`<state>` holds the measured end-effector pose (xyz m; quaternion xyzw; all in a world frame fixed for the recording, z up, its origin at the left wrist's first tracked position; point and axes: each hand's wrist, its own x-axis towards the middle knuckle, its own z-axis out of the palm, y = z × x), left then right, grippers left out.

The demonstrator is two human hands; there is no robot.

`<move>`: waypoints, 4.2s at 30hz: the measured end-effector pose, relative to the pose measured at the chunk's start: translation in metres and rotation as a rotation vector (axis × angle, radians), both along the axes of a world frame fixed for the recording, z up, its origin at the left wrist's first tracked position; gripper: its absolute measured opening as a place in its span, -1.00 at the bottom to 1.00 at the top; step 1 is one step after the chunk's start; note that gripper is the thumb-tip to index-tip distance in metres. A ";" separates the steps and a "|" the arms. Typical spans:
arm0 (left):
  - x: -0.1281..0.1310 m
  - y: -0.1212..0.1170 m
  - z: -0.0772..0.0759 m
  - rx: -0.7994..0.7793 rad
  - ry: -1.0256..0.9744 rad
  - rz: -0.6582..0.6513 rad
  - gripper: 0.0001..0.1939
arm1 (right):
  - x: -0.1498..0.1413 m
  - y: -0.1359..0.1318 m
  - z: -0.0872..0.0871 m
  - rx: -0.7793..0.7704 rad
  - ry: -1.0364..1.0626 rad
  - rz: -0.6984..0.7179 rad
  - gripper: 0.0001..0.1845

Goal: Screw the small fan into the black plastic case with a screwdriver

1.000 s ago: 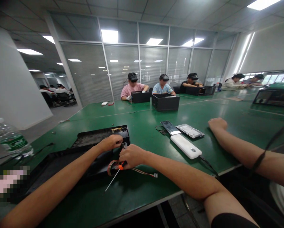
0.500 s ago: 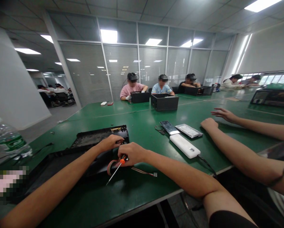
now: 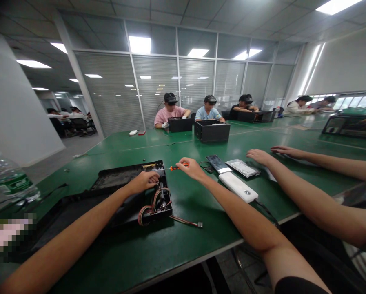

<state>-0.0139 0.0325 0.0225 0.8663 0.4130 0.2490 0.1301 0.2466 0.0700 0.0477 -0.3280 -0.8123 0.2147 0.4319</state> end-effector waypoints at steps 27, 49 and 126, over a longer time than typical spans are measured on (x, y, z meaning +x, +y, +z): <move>-0.001 -0.001 0.000 -0.004 0.053 0.014 -0.76 | -0.002 -0.005 0.001 0.279 -0.290 0.011 -0.79; -0.001 -0.002 0.005 0.080 0.169 -0.015 -0.85 | -0.006 -0.024 0.011 0.255 -0.317 -0.012 -0.70; -0.113 -0.005 0.041 -0.200 0.491 0.282 -0.63 | -0.060 -0.112 -0.035 0.702 -0.675 0.374 -0.63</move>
